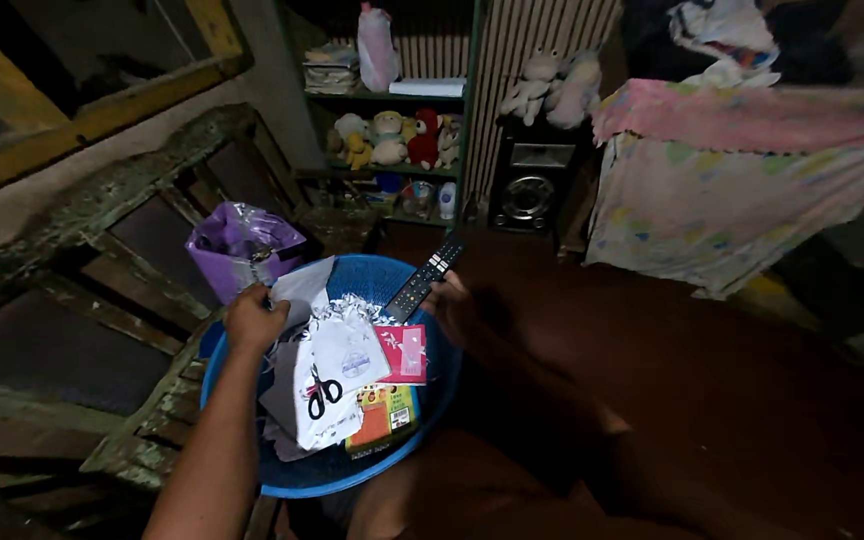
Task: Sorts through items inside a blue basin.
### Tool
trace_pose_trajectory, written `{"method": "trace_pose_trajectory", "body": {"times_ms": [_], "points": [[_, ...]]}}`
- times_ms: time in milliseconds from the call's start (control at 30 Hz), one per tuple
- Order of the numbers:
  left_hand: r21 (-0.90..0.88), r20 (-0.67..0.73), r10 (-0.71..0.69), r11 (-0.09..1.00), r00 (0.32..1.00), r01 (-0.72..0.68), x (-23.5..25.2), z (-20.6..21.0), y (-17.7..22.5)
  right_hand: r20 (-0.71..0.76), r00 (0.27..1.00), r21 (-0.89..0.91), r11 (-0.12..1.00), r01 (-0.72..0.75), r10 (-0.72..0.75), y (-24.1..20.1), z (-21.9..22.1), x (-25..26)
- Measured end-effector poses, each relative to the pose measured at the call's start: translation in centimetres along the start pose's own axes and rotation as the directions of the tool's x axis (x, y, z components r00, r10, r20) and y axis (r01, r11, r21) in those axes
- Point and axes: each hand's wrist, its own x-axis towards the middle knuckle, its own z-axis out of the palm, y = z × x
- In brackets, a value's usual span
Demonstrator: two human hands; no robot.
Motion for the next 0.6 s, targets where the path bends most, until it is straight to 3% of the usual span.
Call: {"method": "trace_pose_trajectory", "body": {"times_ms": [267, 600], "points": [[-0.024, 0.013, 0.050, 0.998, 0.999, -0.050, 0.09, 0.33, -0.91, -0.038, 0.999, -0.076, 0.997, -0.004, 0.002, 0.16, 0.22, 0.51], [0.000, -0.008, 0.069, 0.998, 0.998, -0.069, -0.11, 0.17, -0.83, -0.089, 0.995, 0.013, 0.998, 0.056, -0.055, 0.63, 0.27, 0.49]]}}
